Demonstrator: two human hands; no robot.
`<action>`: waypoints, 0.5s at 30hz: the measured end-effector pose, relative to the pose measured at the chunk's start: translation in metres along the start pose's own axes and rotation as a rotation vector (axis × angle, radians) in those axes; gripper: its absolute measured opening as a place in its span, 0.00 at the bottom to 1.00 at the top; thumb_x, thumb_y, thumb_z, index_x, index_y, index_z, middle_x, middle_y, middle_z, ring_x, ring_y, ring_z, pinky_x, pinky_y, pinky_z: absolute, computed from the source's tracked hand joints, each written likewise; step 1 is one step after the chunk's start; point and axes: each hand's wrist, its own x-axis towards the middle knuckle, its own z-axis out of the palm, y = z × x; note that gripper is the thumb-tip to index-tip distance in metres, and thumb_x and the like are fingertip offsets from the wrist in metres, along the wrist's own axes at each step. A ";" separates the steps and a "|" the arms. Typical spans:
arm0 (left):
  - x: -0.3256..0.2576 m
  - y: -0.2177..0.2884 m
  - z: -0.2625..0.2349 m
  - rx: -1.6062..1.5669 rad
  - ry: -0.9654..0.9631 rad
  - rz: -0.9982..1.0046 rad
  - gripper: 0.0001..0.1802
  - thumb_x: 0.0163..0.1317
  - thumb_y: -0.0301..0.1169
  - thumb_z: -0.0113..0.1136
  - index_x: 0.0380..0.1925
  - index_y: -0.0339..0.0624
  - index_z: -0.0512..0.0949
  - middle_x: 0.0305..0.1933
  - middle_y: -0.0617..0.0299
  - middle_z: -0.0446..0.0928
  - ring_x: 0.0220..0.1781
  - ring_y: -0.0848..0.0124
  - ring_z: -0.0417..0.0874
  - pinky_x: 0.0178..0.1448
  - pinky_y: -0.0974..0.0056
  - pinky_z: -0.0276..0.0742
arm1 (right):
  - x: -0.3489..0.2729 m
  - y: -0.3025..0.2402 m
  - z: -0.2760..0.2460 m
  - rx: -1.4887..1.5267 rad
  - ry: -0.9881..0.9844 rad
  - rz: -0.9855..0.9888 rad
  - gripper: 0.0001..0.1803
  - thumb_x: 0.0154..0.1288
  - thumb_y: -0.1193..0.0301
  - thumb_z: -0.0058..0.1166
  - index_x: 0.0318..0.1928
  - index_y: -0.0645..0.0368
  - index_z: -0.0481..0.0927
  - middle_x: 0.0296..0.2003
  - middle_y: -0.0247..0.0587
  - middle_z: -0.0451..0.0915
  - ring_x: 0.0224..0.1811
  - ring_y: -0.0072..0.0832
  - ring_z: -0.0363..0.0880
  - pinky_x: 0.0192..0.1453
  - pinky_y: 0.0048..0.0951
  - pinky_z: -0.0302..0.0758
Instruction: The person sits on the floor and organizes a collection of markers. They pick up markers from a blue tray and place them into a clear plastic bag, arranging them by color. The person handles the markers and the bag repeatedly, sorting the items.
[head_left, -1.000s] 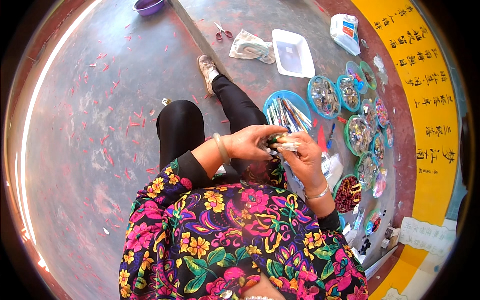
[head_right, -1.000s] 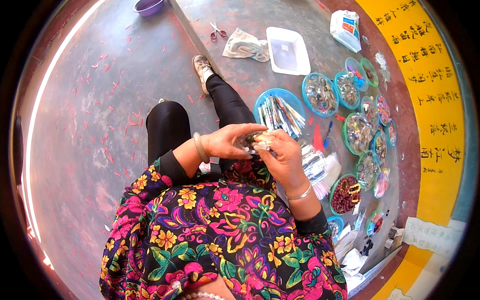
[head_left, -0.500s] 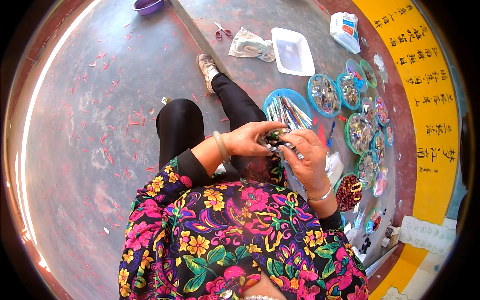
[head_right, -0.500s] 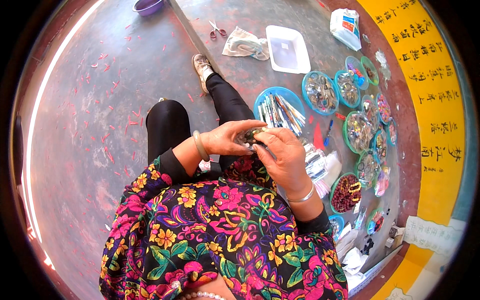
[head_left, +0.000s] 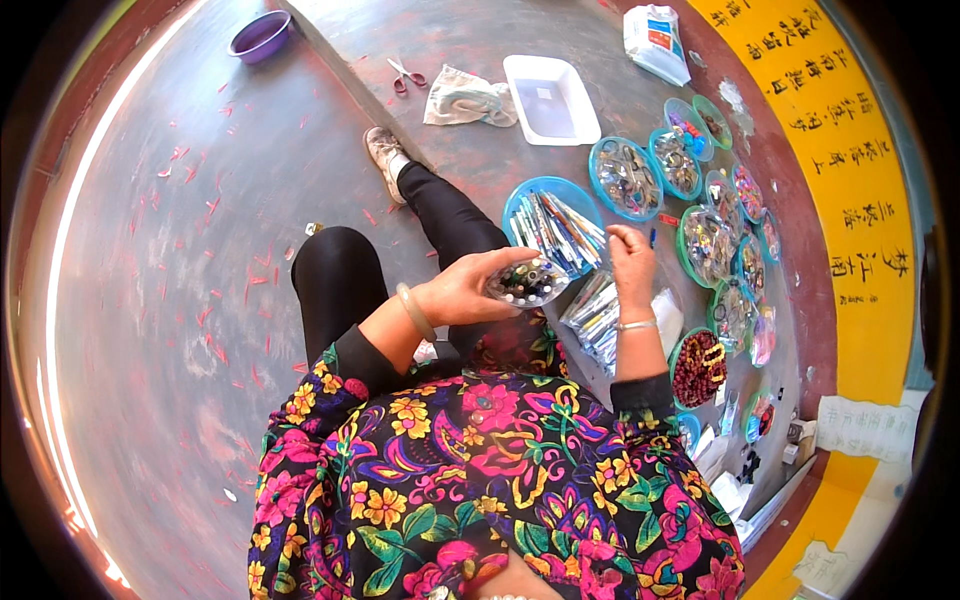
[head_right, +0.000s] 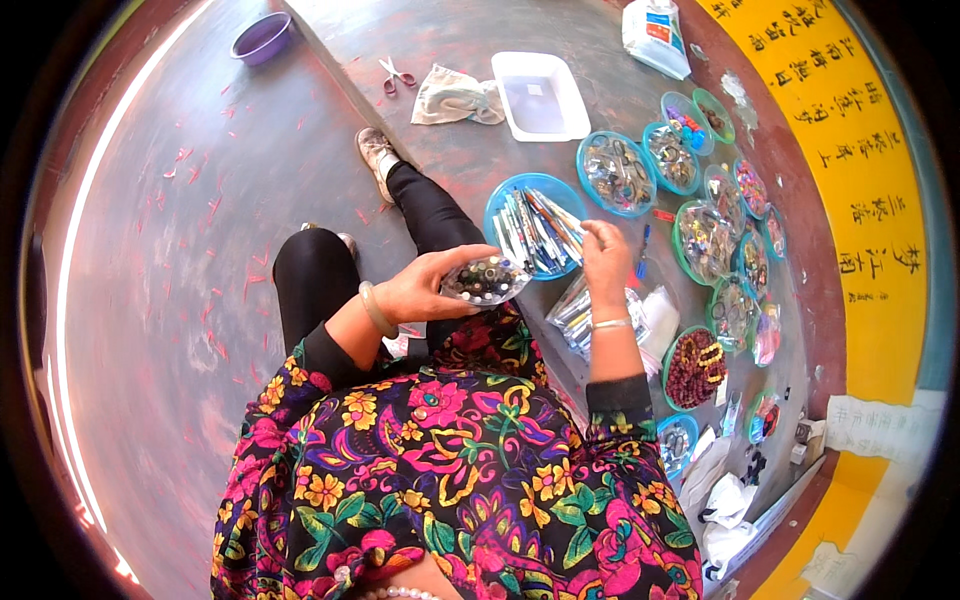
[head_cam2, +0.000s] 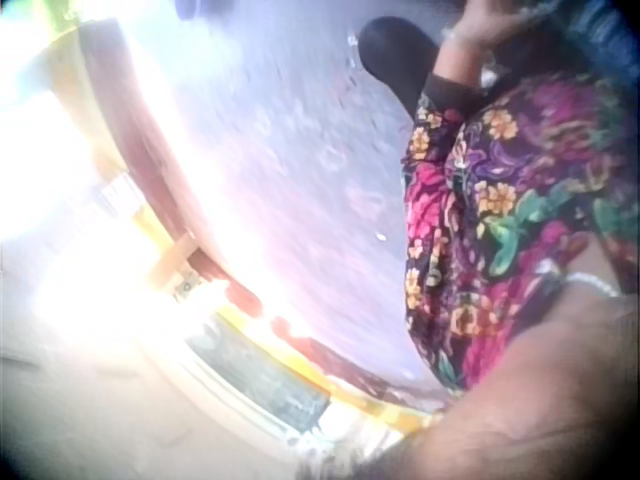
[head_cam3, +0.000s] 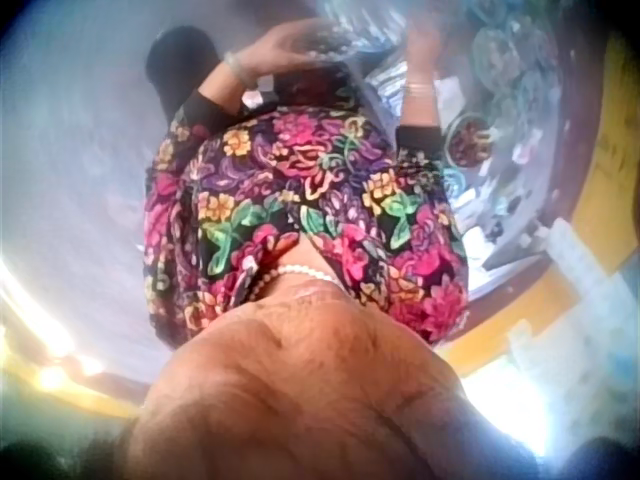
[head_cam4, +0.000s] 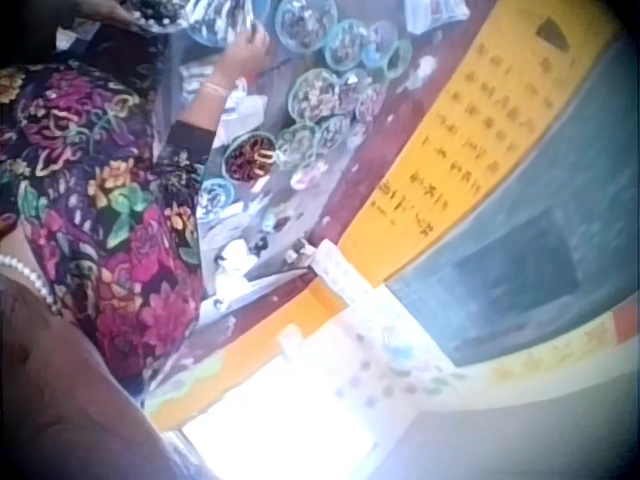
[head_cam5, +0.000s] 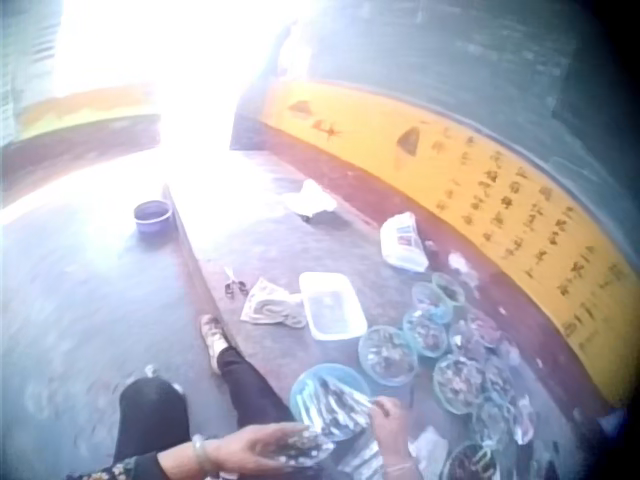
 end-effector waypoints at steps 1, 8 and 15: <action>0.001 -0.001 0.000 0.007 0.012 0.026 0.39 0.51 0.21 0.66 0.65 0.38 0.63 0.56 0.57 0.75 0.57 0.73 0.74 0.63 0.66 0.67 | -0.001 0.026 0.007 -0.047 -0.014 0.025 0.08 0.57 0.76 0.55 0.38 0.61 0.83 0.36 0.43 0.82 0.38 0.31 0.81 0.45 0.28 0.75; 0.004 -0.002 0.001 -0.083 -0.002 -0.076 0.39 0.50 0.20 0.65 0.64 0.36 0.62 0.57 0.57 0.74 0.58 0.73 0.73 0.64 0.66 0.65 | -0.026 0.120 0.051 -0.376 -0.170 0.083 0.12 0.52 0.68 0.54 0.36 0.57 0.82 0.35 0.51 0.81 0.40 0.47 0.80 0.47 0.41 0.75; 0.005 0.000 0.004 -0.164 0.043 -0.057 0.37 0.50 0.23 0.67 0.62 0.35 0.65 0.52 0.57 0.76 0.53 0.74 0.75 0.59 0.67 0.70 | -0.017 0.119 0.078 -0.656 -0.262 0.182 0.13 0.50 0.70 0.54 0.38 0.57 0.81 0.38 0.52 0.81 0.43 0.49 0.79 0.48 0.44 0.75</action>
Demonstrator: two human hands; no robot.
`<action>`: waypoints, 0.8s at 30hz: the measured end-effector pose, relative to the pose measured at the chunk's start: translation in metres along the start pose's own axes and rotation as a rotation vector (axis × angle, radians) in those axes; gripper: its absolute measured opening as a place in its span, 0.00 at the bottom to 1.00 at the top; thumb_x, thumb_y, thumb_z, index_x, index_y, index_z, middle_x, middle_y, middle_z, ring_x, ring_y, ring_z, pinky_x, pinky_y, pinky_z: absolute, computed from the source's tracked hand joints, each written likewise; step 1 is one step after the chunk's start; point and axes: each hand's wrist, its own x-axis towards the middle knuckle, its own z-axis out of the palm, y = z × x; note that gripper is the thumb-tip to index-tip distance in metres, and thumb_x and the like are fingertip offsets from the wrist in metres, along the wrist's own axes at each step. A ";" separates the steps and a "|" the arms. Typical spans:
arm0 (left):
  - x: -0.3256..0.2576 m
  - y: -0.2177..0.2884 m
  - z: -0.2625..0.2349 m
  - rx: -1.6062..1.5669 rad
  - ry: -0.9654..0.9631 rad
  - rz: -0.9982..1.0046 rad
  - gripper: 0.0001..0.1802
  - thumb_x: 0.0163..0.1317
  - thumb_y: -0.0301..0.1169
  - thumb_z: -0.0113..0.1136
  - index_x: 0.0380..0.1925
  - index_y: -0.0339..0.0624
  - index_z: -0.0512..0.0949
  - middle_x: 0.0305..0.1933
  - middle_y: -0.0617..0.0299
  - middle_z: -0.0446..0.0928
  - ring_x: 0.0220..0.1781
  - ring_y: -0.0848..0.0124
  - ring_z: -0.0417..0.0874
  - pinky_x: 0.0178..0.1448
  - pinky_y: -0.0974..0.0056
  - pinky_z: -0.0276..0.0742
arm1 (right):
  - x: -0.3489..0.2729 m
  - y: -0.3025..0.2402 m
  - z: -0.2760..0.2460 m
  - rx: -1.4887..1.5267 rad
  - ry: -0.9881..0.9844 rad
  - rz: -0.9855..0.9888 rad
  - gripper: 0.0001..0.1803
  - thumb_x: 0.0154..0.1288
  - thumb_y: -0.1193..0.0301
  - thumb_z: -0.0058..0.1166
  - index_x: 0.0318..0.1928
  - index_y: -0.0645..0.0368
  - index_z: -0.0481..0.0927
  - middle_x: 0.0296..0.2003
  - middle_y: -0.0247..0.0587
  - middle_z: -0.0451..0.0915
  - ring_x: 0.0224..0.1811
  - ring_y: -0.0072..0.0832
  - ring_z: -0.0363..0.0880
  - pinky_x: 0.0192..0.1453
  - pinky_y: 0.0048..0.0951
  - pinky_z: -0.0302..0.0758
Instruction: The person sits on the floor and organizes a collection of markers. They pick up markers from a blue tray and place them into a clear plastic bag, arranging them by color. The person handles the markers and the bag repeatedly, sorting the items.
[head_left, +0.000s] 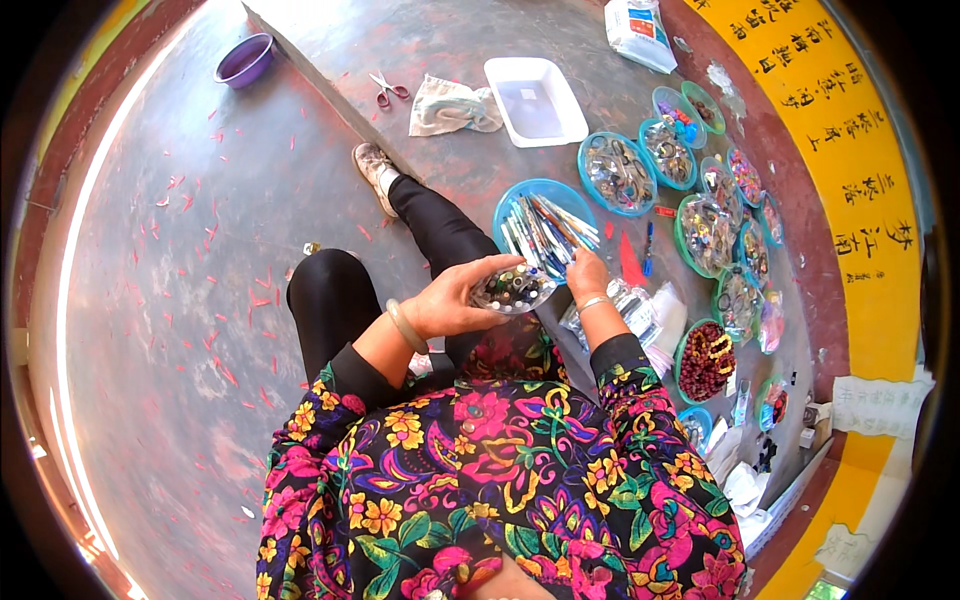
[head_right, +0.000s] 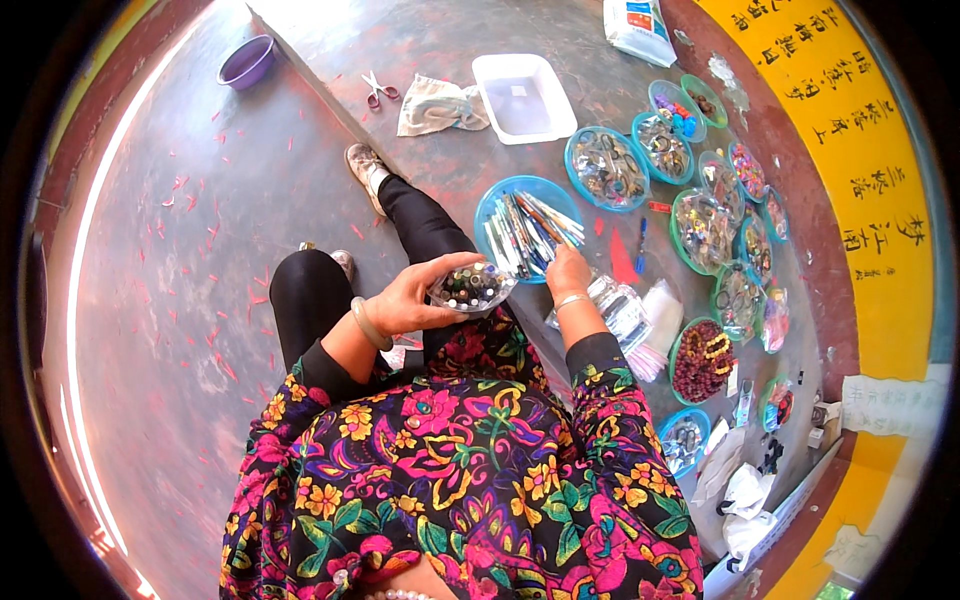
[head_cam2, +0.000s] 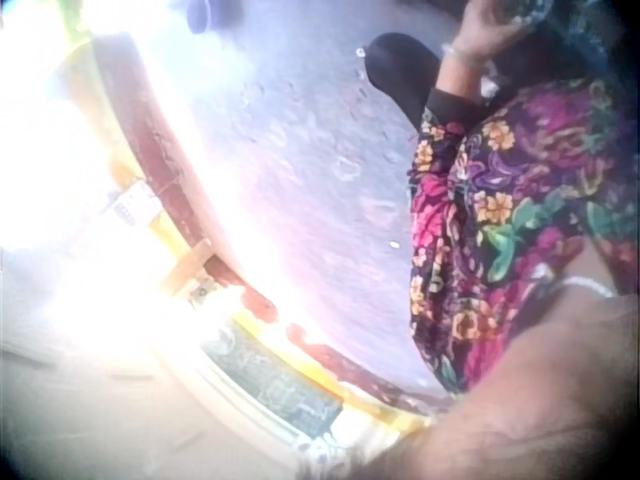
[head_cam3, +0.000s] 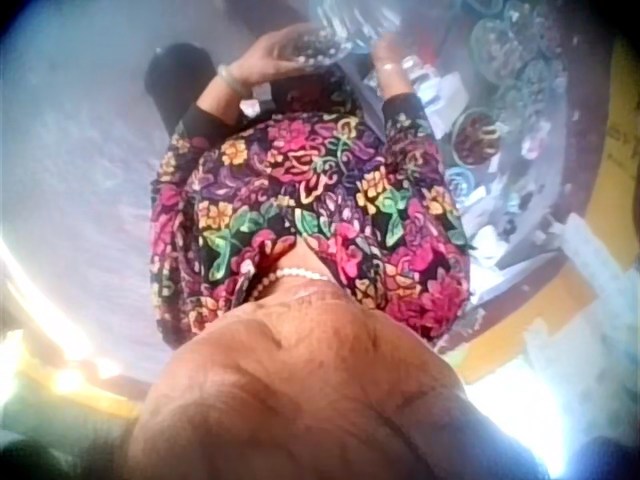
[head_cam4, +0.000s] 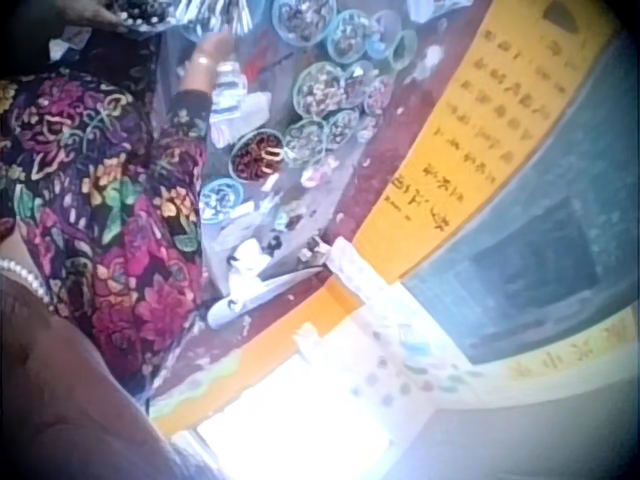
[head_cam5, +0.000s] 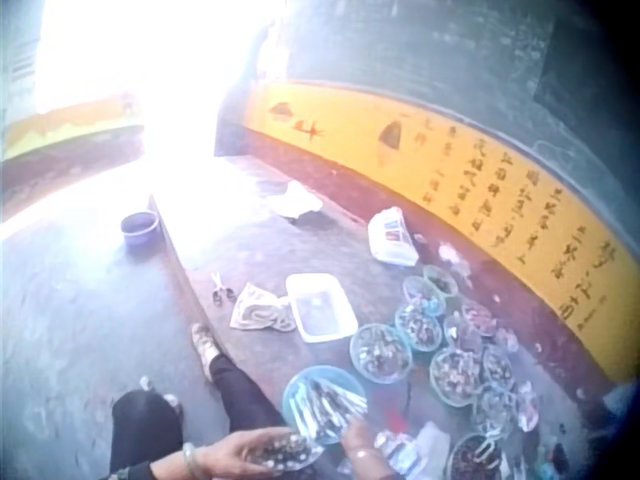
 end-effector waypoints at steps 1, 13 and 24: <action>0.000 0.000 0.000 -0.007 -0.001 -0.002 0.37 0.50 0.23 0.67 0.62 0.35 0.65 0.52 0.57 0.76 0.53 0.74 0.75 0.59 0.67 0.70 | 0.002 0.001 0.002 -0.002 0.006 0.000 0.13 0.50 0.70 0.54 0.38 0.57 0.82 0.38 0.52 0.81 0.42 0.49 0.79 0.48 0.44 0.75; 0.001 0.001 -0.002 0.035 -0.051 -0.023 0.39 0.50 0.19 0.65 0.64 0.35 0.62 0.57 0.58 0.74 0.57 0.74 0.73 0.63 0.67 0.66 | -0.002 0.043 -0.021 0.473 -0.040 0.139 0.11 0.50 0.68 0.55 0.31 0.61 0.85 0.26 0.46 0.83 0.29 0.37 0.83 0.33 0.32 0.77; 0.000 -0.001 -0.001 0.057 -0.048 -0.042 0.39 0.49 0.19 0.64 0.64 0.35 0.63 0.57 0.59 0.73 0.58 0.74 0.72 0.64 0.67 0.65 | -0.045 0.084 -0.052 1.394 0.261 0.603 0.13 0.68 0.67 0.52 0.45 0.65 0.75 0.31 0.42 0.82 0.27 0.27 0.82 0.24 0.18 0.75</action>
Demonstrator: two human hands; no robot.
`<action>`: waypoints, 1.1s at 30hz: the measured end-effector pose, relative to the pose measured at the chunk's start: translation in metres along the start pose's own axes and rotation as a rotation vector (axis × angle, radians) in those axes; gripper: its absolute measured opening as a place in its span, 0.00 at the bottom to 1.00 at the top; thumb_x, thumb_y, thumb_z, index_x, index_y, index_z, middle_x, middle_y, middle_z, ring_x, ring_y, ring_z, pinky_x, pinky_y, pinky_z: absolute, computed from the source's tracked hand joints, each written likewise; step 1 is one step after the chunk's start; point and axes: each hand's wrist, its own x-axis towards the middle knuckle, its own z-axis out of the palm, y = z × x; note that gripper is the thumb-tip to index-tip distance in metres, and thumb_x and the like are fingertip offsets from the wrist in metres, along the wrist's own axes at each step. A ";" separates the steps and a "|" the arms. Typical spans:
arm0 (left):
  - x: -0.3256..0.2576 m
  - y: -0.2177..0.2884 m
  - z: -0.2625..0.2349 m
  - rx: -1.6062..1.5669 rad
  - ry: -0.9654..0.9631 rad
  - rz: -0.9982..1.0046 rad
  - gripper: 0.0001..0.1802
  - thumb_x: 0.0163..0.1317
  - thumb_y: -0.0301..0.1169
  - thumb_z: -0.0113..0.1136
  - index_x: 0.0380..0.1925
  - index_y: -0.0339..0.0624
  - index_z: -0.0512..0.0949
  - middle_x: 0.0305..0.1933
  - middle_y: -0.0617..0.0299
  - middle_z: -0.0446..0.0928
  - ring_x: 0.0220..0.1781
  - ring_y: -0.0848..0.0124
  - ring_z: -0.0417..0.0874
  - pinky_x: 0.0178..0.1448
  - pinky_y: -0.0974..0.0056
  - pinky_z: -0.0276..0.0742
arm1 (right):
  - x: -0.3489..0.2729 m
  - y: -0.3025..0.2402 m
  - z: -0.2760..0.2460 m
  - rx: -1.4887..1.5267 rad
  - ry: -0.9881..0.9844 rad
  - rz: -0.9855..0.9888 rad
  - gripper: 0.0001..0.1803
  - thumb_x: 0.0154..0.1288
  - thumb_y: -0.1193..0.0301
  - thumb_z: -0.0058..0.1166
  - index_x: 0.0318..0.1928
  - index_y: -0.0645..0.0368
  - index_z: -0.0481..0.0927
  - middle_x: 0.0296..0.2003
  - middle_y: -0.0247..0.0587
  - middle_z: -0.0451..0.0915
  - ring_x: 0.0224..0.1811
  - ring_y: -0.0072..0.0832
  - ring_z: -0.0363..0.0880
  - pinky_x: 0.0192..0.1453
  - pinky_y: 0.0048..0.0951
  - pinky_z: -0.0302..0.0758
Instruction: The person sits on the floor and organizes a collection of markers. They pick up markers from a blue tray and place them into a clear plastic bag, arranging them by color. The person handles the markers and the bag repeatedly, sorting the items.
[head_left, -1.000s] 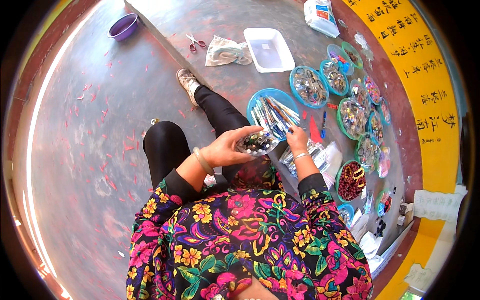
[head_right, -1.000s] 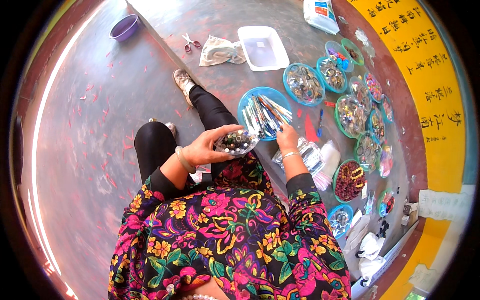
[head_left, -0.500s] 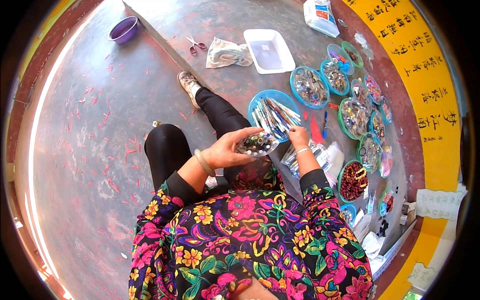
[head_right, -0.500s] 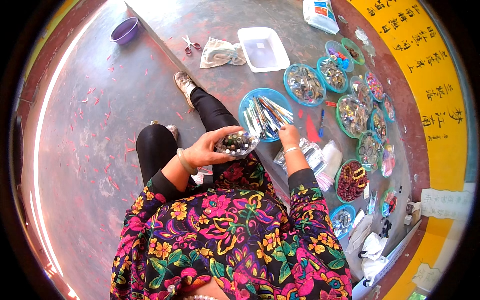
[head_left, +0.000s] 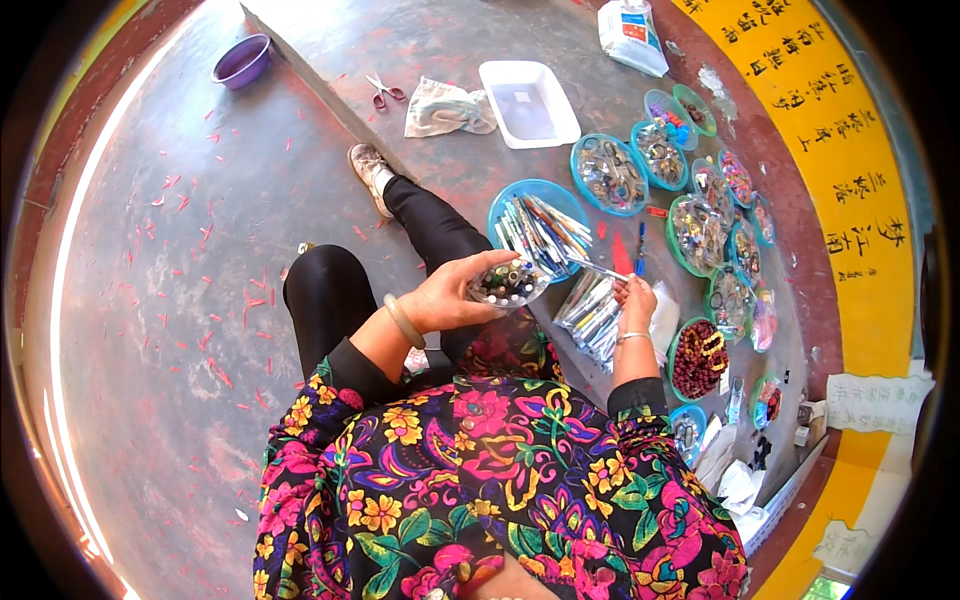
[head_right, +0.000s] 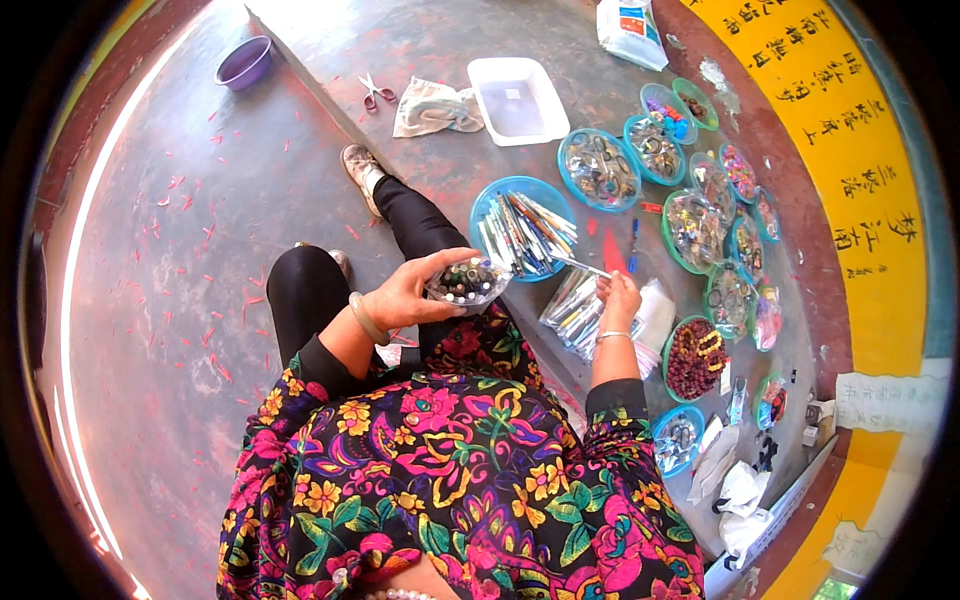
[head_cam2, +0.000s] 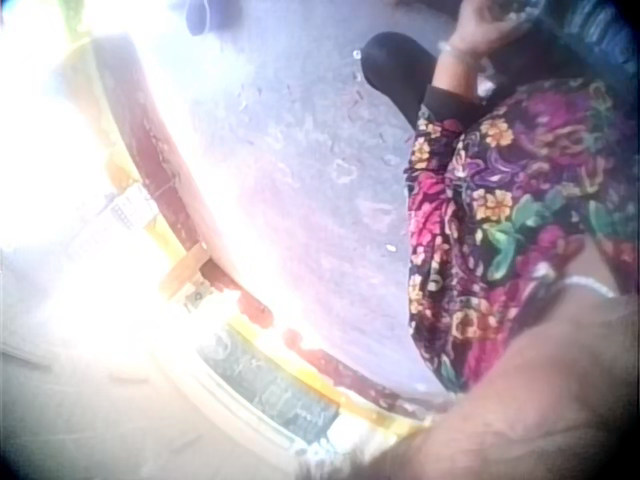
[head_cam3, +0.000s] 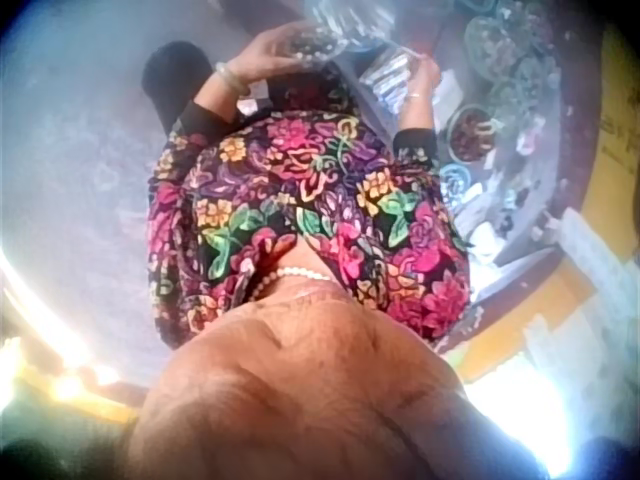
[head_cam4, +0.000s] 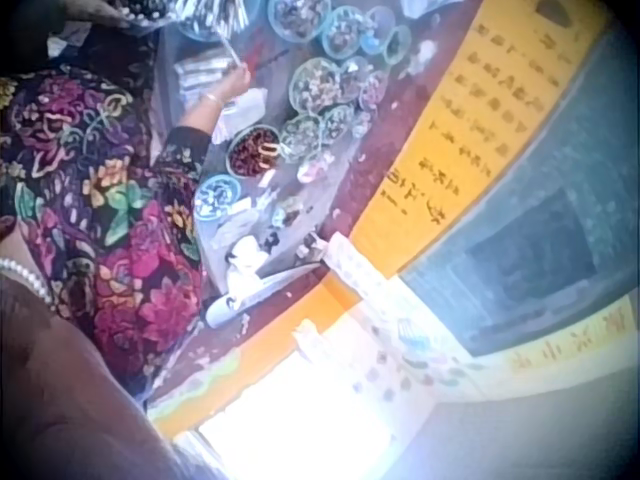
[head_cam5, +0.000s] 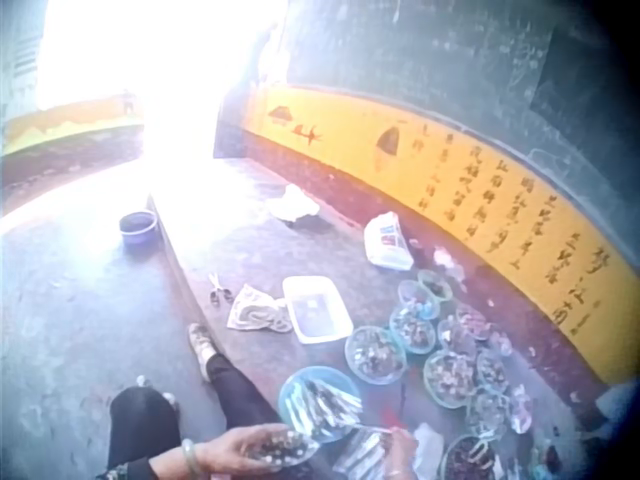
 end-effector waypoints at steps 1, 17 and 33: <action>0.000 -0.001 0.000 -0.007 0.002 0.004 0.39 0.49 0.19 0.64 0.64 0.35 0.63 0.57 0.59 0.73 0.58 0.74 0.72 0.64 0.67 0.65 | -0.003 -0.005 -0.002 0.026 -0.003 -0.027 0.13 0.67 0.66 0.54 0.44 0.64 0.75 0.32 0.42 0.81 0.29 0.27 0.83 0.25 0.18 0.76; -0.003 -0.005 -0.001 0.199 0.047 0.209 0.39 0.49 0.24 0.67 0.65 0.43 0.65 0.72 0.48 0.55 0.74 0.57 0.55 0.72 0.56 0.53 | -0.124 -0.074 0.120 0.404 -0.684 0.276 0.06 0.64 0.75 0.56 0.42 0.61 0.79 0.36 0.44 0.83 0.39 0.32 0.84 0.33 0.20 0.81; -0.002 -0.008 -0.004 0.144 -0.095 0.018 0.36 0.50 0.26 0.68 0.62 0.37 0.67 0.61 0.54 0.68 0.65 0.65 0.67 0.67 0.62 0.62 | -0.166 -0.141 0.205 -0.735 -1.279 -0.911 0.08 0.56 0.73 0.59 0.35 0.65 0.81 0.32 0.42 0.81 0.34 0.29 0.77 0.39 0.28 0.71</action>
